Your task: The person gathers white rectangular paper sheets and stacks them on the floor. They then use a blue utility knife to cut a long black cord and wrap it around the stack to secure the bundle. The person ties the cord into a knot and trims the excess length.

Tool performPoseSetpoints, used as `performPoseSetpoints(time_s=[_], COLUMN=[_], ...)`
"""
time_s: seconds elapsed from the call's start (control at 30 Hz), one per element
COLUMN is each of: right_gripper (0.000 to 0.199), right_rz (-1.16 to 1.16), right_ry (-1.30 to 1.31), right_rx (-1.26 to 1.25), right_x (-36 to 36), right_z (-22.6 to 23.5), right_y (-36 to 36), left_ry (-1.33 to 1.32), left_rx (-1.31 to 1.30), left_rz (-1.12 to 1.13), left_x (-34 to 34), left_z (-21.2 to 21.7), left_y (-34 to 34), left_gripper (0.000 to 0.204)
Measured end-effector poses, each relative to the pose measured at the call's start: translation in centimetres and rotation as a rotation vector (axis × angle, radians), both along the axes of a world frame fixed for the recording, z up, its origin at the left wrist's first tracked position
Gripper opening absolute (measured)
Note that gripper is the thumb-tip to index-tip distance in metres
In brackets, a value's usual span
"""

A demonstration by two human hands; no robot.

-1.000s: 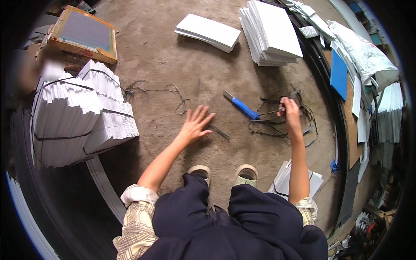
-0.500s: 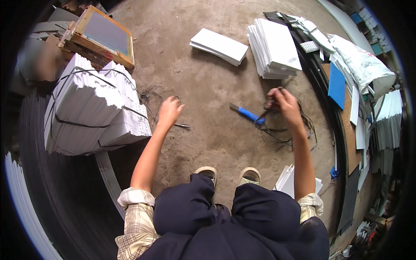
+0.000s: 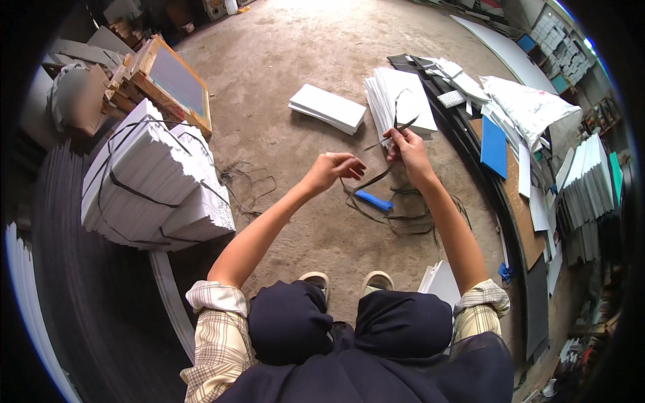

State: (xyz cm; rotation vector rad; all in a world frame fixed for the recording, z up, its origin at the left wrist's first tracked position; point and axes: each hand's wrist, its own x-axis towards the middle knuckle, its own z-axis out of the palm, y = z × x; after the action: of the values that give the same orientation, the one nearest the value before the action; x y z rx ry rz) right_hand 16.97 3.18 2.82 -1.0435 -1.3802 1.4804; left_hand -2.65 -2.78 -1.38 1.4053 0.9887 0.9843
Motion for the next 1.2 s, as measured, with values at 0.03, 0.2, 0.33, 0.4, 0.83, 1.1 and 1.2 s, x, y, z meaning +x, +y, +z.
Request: performPoseSetpoints(time_s=[0.03, 0.2, 0.33, 0.4, 0.83, 1.1, 1.2], right_gripper=[0.02, 0.022, 0.023, 0.024, 0.026, 0.032, 0.03], right_rz=[0.046, 0.183, 0.012, -0.071, -0.423, -0.143, -0.187], right_ry=[-0.014, -0.433, -0.479, -0.376, -0.438, -1.334, -1.526], right_rx=[-0.022, 0.154, 0.176, 0.158, -0.097, -0.344, -0.37], right_x=[0.7, 3.7, 13.6, 19.1, 33.5, 34.2, 34.3], right_z=[0.2, 4.1, 7.7, 9.6, 3.5, -13.7, -18.1], right_y=[0.1, 0.4, 4.1, 5.5, 6.3, 1.4, -1.0], left_ry=[-0.018, 0.083, 0.11, 0.431, 1.033, 1.312, 1.344], left_rx=[0.049, 0.007, 0.301, 0.34, 0.681, 0.337, 0.217], left_rz=[0.032, 0.495, 0.786, 0.963, 0.939, 0.674, 0.578], left_x=[-0.3, -9.1, -19.0, -19.6, -19.8, -17.2, -15.1], left_z=[0.4, 3.7, 9.4, 12.9, 4.9, -11.9, -16.2], left_y=[0.2, 1.5, 1.9, 1.6, 1.9, -2.1, -2.9], left_gripper=[0.031, 0.033, 0.028, 0.032, 0.035, 0.024, 0.025])
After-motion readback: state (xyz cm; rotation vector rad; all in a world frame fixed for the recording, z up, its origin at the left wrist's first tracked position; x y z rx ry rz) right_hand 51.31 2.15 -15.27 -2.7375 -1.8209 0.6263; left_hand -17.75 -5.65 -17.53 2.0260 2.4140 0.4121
